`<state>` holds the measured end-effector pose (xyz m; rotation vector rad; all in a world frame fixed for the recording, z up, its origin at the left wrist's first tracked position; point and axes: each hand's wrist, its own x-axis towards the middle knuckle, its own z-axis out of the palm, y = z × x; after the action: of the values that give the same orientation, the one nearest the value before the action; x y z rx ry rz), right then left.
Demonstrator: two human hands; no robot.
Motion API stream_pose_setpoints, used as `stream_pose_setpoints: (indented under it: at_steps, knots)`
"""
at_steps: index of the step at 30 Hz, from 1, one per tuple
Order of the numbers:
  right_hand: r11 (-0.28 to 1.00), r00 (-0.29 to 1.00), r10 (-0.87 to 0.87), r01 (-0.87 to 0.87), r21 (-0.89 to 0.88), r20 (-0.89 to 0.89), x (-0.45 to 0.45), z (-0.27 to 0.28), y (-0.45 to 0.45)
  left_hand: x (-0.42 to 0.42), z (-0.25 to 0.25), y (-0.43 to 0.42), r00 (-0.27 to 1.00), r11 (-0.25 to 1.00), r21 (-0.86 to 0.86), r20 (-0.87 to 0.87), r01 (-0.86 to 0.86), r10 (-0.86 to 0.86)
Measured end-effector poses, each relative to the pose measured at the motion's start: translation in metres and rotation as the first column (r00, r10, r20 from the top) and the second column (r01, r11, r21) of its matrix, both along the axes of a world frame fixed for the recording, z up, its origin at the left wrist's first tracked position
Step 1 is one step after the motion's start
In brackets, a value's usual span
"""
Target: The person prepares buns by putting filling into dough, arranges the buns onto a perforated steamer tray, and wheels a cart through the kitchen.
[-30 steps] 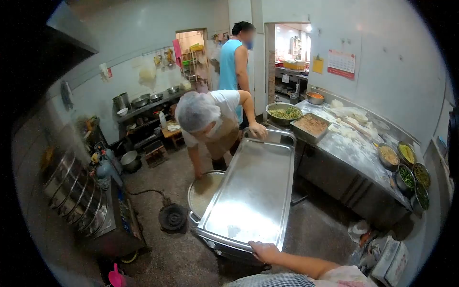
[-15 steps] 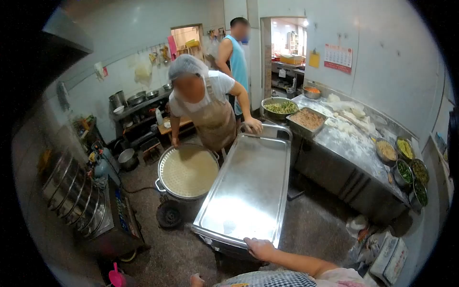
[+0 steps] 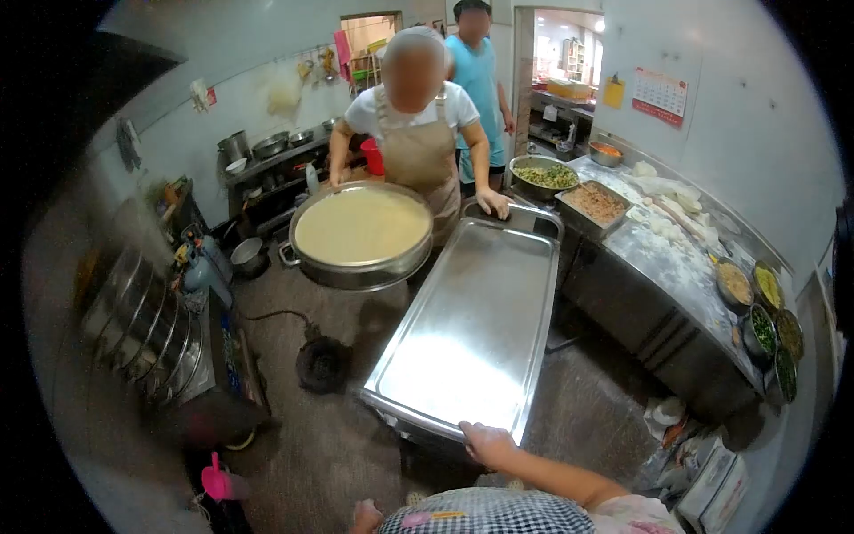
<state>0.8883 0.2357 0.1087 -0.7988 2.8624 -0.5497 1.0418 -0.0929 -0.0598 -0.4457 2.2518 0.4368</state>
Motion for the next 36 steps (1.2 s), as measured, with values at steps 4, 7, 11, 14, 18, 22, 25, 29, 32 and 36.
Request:
stream_pose_setpoints:
  at_steps: [4, 7, 11, 14, 18, 22, 25, 29, 32, 36]
  knots:
    - [1.0, 1.0, -0.011, 0.011, -0.024, -0.003, 0.001, 0.002, 0.0, -0.018, 0.009, 0.004, 0.962, 0.961, -0.047, -0.026, -0.273, 0.272]
    - [1.0, 1.0, -0.012, 0.012, -0.007, -0.009, 0.0, 0.003, 0.0, -0.016, 0.008, 0.007, 0.975, 0.987, -0.083, -0.187, -0.138, 0.121]
    - [0.999, 1.0, -0.03, 0.03, 0.02, -0.001, -0.001, 0.003, -0.003, -0.007, -0.003, 0.006, 0.942, 0.986, -0.015, -0.298, -0.166, 0.154]
    - [1.0, 1.0, -0.023, 0.023, 0.005, -0.001, 0.0, 0.004, -0.002, 0.003, -0.028, -0.004, 0.925, 0.989, 0.092, -0.351, -0.12, 0.145]
    - [1.0, 1.0, -0.018, 0.019, 0.016, -0.003, -0.001, 0.005, -0.001, 0.0, 0.015, 0.012, 0.94, 0.98, 0.054, -0.276, -0.191, 0.199]
    - [1.0, 1.0, -0.019, 0.019, 0.011, 0.004, 0.0, 0.009, -0.001, 0.001, 0.016, 0.012, 0.94, 0.977, 0.01, -0.273, -0.212, 0.207]
    - [1.0, 1.0, -0.001, 0.001, -0.017, 0.003, -0.001, 0.011, 0.0, 0.002, 0.015, 0.014, 0.934, 0.973, -0.024, -0.287, -0.227, 0.211]
    - [1.0, 1.0, 0.011, -0.011, -0.026, 0.006, -0.003, 0.006, 0.001, 0.002, 0.008, 0.013, 0.944, 0.981, -0.025, -0.279, -0.193, 0.179]
    - [0.999, 0.999, -0.032, 0.032, -0.006, 0.033, -0.002, 0.01, -0.001, 0.002, 0.006, 0.011, 0.934, 0.985, 0.081, -0.315, -0.151, 0.169]
    - [0.999, 0.997, -0.048, 0.049, -0.01, 0.054, 0.001, 0.007, 0.001, 0.004, 0.006, 0.014, 0.944, 0.986, 0.128, -0.297, -0.109, 0.143]
